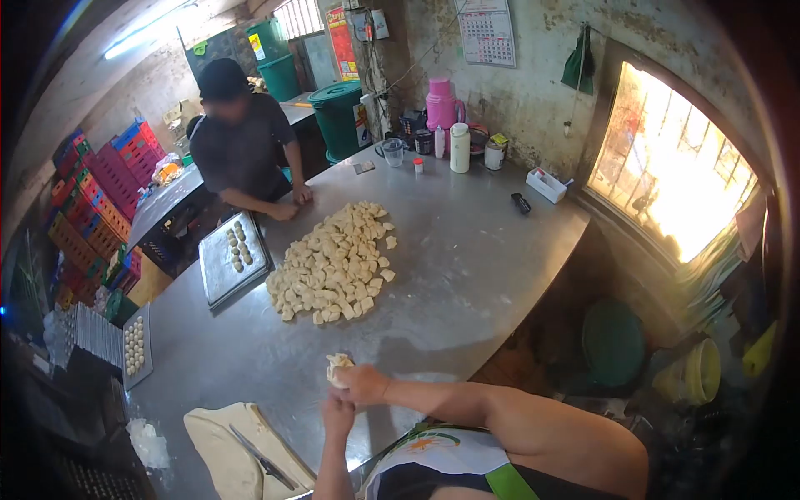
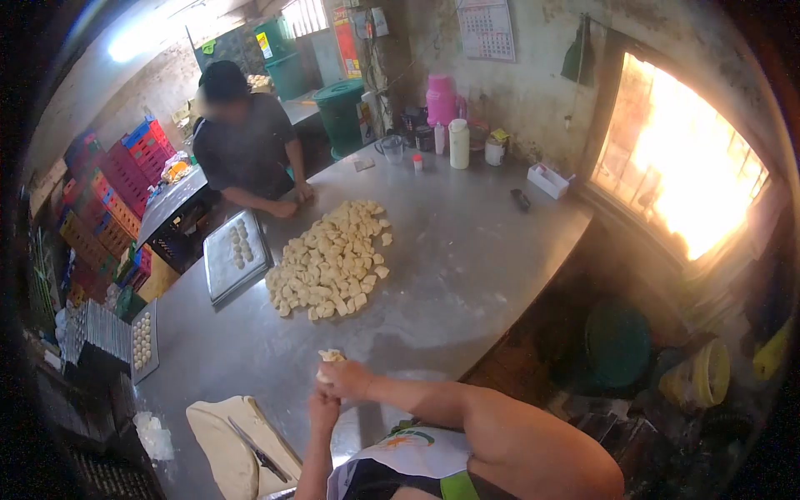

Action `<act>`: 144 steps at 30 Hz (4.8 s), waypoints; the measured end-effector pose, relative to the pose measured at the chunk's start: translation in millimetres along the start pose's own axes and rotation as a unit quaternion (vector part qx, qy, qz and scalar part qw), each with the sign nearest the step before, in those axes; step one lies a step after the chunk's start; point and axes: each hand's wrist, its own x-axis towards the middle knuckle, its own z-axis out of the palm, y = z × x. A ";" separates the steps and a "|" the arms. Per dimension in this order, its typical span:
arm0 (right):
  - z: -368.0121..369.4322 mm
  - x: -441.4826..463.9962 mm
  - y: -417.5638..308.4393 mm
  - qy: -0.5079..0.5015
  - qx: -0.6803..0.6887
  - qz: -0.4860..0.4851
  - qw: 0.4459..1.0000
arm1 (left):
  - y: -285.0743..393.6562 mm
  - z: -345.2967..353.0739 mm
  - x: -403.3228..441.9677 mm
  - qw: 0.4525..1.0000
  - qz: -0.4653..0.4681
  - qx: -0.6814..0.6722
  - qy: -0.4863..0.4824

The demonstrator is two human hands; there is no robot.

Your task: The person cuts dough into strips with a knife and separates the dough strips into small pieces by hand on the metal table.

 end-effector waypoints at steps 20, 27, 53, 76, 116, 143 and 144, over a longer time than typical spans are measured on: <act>2.6 -7.0 11.8 0.003 -0.037 0.039 0.999 | 3.2 -7.4 -6.0 0.982 0.068 0.131 -0.116; -0.6 -8.1 38.6 0.099 -0.034 -0.169 0.980 | 23.6 -0.2 -13.1 0.978 0.070 -0.194 0.025; 30.1 9.7 -12.1 0.030 0.104 -0.123 0.986 | -33.3 -41.5 20.5 0.992 0.091 -0.090 0.007; 28.0 21.9 -0.1 0.026 -0.015 0.098 0.995 | -11.6 -31.2 9.6 0.993 0.106 0.020 -0.038; 47.8 39.0 49.1 0.053 0.164 -0.139 0.975 | -3.3 -31.3 12.0 0.825 -0.298 -0.469 0.105; 184.0 110.3 -93.8 -0.139 0.056 -0.219 0.964 | -114.5 -240.0 -172.1 0.912 -0.150 0.209 0.321; 149.8 86.1 -111.9 -0.141 0.073 -0.217 0.963 | -107.0 -227.2 -167.2 0.941 -0.132 0.191 0.245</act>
